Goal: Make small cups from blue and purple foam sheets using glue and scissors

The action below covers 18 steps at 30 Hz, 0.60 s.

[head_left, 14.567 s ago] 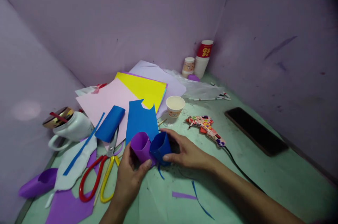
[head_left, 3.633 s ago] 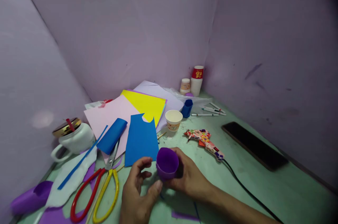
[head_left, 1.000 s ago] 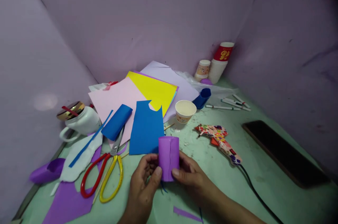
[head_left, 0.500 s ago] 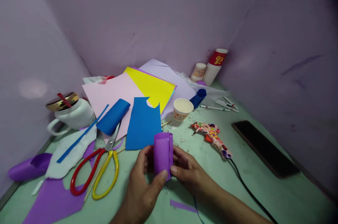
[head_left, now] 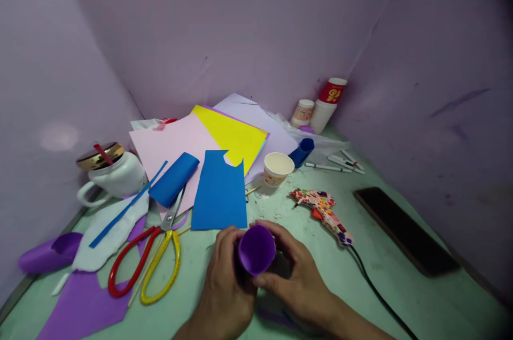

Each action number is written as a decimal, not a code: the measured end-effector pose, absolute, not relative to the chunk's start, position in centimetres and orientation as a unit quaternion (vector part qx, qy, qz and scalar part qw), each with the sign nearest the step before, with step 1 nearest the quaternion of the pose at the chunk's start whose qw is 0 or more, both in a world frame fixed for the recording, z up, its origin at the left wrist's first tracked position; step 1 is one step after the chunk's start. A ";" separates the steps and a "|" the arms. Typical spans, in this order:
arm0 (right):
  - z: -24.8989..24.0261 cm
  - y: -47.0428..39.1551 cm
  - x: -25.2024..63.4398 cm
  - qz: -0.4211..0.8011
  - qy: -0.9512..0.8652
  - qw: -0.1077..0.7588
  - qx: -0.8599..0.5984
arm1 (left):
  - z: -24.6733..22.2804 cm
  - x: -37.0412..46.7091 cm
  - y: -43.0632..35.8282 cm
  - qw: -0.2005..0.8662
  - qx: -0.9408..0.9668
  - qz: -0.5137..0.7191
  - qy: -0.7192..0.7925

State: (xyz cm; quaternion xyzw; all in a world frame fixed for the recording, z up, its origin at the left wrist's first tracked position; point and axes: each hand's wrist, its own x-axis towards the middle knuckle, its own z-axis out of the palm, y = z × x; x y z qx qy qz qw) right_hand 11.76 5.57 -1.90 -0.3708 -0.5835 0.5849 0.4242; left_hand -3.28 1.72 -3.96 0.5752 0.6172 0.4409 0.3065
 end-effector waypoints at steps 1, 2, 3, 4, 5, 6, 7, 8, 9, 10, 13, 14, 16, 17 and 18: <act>-1.9 5.5 11.7 0.578 -0.590 0.428 -0.368 | -4.1 -3.2 1.7 0.312 0.577 0.437 0.615; -1.9 5.5 11.6 0.572 -0.596 0.429 -0.364 | -4.1 -3.2 1.8 0.317 0.578 0.433 0.615; -1.9 5.6 11.6 0.568 -0.602 0.431 -0.360 | -4.2 -3.2 1.8 0.320 0.578 0.429 0.616; -1.9 5.6 11.6 0.565 -0.608 0.431 -0.356 | -4.2 -3.2 1.8 0.321 0.577 0.427 0.618; -1.9 5.7 11.7 0.561 -0.613 0.430 -0.352 | -4.1 -3.2 1.9 0.322 0.577 0.426 0.618; -1.9 5.7 11.8 0.558 -0.618 0.430 -0.348 | -4.1 -3.2 1.9 0.322 0.577 0.426 0.619; -1.9 5.8 11.9 0.555 -0.622 0.429 -0.346 | -4.0 -3.2 1.9 0.322 0.576 0.425 0.620; -1.9 5.8 11.9 0.554 -0.625 0.429 -0.345 | -3.9 -3.2 1.9 0.324 0.576 0.423 0.620; -1.9 5.8 12.0 0.553 -0.625 0.429 -0.346 | -3.8 -3.2 1.9 0.325 0.575 0.422 0.621; -1.9 5.8 12.0 0.552 -0.625 0.428 -0.348 | -3.7 -3.2 1.8 0.326 0.576 0.420 0.621; -1.8 5.8 12.0 0.553 -0.621 0.427 -0.355 | -3.6 -3.3 1.9 0.332 0.581 0.413 0.617; -1.9 5.7 11.9 0.553 -0.620 0.428 -0.355 | -3.6 -3.3 1.9 0.332 0.585 0.412 0.615; -1.9 5.8 11.8 0.553 -0.623 0.425 -0.353 | -3.5 -3.3 2.0 0.334 0.589 0.416 0.607; -1.8 5.8 11.8 0.553 -0.628 0.419 -0.353 | -3.4 -3.2 2.0 0.341 0.586 0.422 0.602; -1.6 5.8 11.9 0.553 -0.632 0.414 -0.351 | -3.3 -3.2 2.0 0.351 0.576 0.426 0.603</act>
